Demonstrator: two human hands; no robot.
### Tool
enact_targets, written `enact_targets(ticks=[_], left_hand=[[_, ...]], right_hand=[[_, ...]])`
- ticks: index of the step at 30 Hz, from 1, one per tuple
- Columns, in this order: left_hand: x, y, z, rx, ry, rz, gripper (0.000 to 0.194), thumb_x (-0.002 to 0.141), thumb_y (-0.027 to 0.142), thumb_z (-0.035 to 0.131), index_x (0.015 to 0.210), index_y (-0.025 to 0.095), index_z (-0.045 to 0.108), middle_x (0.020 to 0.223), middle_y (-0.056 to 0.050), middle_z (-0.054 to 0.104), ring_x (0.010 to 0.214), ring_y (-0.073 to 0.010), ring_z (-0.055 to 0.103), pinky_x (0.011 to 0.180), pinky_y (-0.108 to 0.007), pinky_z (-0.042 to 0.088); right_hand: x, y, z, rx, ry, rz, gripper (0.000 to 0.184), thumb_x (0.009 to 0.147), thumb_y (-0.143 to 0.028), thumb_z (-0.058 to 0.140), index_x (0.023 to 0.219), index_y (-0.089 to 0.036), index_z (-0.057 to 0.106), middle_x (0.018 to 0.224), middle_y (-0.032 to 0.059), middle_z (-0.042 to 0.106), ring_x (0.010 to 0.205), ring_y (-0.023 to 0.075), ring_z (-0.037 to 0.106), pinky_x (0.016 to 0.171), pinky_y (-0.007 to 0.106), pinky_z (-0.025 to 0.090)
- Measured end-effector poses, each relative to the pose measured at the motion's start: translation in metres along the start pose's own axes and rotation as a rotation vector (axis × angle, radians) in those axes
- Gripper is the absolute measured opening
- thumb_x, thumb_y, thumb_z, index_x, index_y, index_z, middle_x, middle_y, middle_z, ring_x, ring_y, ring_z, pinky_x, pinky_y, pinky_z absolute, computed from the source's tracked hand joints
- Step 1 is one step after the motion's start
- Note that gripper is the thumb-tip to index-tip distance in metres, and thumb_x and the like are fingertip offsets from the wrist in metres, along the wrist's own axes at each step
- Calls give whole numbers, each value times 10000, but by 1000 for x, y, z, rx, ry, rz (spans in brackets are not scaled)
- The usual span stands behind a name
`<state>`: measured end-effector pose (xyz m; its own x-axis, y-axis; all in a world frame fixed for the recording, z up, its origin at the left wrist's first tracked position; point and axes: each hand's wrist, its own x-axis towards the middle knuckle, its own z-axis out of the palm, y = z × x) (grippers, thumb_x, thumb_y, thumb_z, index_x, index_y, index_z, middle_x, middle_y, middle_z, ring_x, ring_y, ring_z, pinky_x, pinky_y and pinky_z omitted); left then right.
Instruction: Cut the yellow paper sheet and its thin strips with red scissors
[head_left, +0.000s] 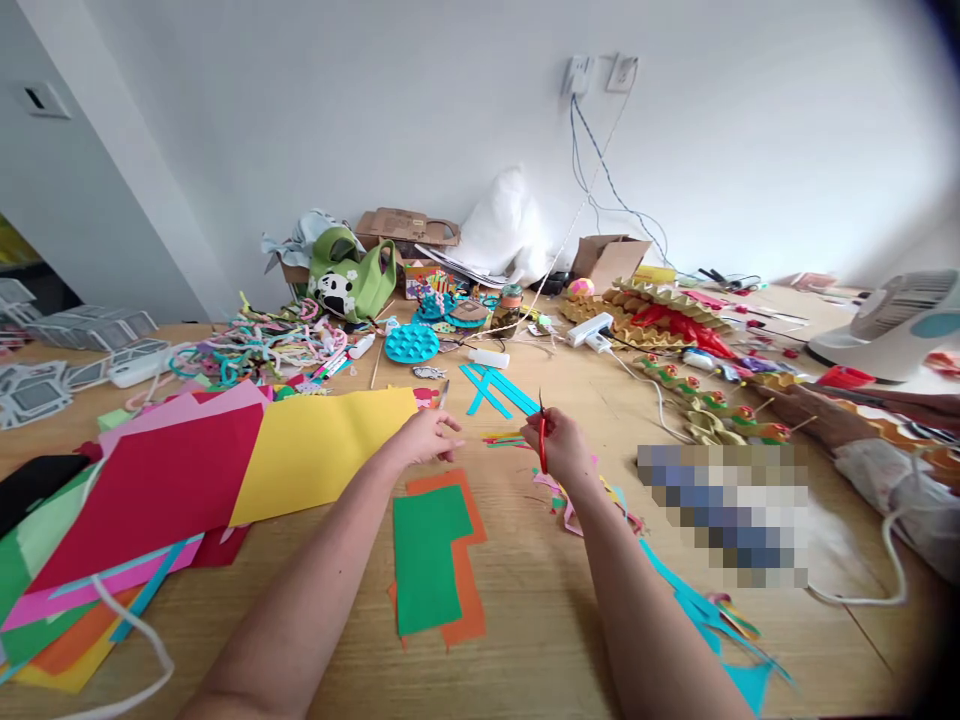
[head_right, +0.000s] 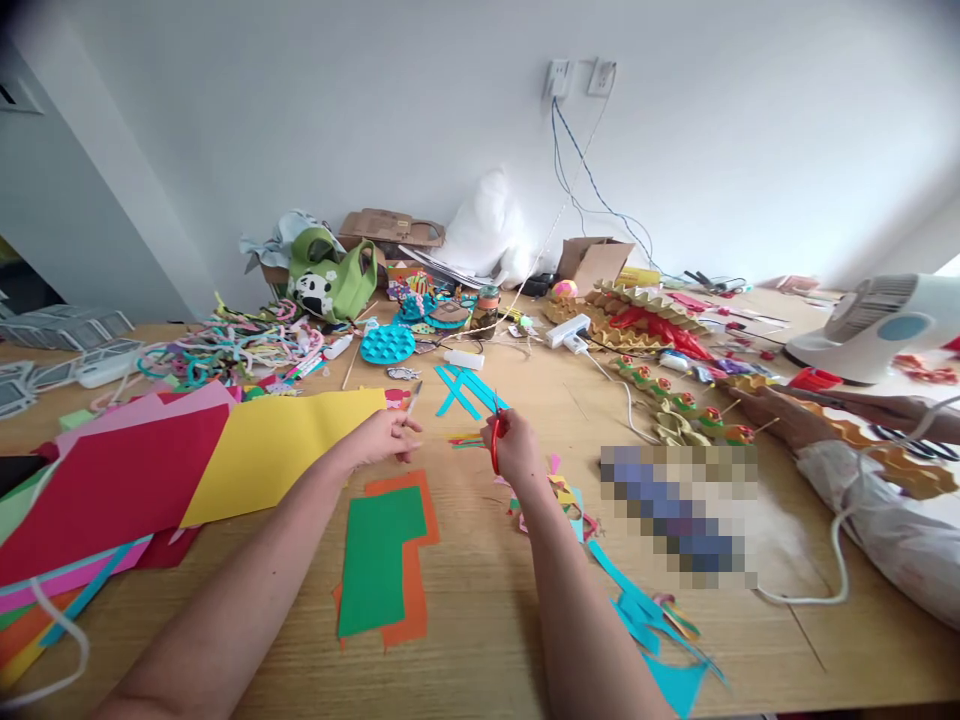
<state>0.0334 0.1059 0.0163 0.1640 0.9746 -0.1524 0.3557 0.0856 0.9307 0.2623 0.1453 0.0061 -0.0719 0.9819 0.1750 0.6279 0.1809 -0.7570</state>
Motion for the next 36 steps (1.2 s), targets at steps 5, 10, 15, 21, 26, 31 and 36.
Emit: enact_targets(ticks=[5,10,15,21,26,31,36], left_hand=[[5,-10,-17,139,140,26,365,674,304,670,989,133,601,639,-64,675,589,-200,639,591,-303,458],[-2,-12,-42,449,341,8,324,663,270,661,967,158,652,895,-134,677,916,-305,611,796,-371,413],[-13,-14,-44,740,252,-74,423,501,135,736,918,162,672,1049,-172,629,1068,-365,517,908,-400,349],[-16,-13,-29,971,110,-116,689,536,78,663,1203,199,537,1176,-167,545,1075,-353,500,891,-435,373],[-18,-13,-25,1064,76,-93,696,625,45,561,1290,212,440,1187,-152,540,1002,-288,558,829,-361,421],[-20,-14,-25,1085,130,-66,471,700,32,465,1138,186,545,1058,-136,618,927,-239,603,780,-315,429],[-30,-11,-31,1073,294,-84,220,739,95,452,861,164,622,873,-136,669,831,-251,628,700,-321,427]], right_hand=[[7,17,-6,-265,62,76,114,743,-257,537,798,-165,577,739,103,647,732,249,598,620,311,383],[4,16,-9,-419,122,61,241,816,-289,497,965,-121,583,883,176,651,867,300,576,729,364,354],[0,16,-5,-535,296,-85,254,830,-350,496,953,-141,568,873,143,651,848,277,558,702,324,351],[-2,20,6,-484,377,-253,237,838,-401,449,838,-181,539,766,98,630,752,260,548,678,322,343],[-3,20,10,-445,405,-313,242,838,-417,454,820,-187,528,756,92,634,743,256,559,689,329,356],[-7,13,12,-349,429,-382,223,828,-402,480,812,-186,532,771,92,649,739,249,573,695,335,370],[-16,-6,21,-96,402,-427,173,811,-362,516,795,-192,545,821,75,676,768,224,591,720,334,395]])
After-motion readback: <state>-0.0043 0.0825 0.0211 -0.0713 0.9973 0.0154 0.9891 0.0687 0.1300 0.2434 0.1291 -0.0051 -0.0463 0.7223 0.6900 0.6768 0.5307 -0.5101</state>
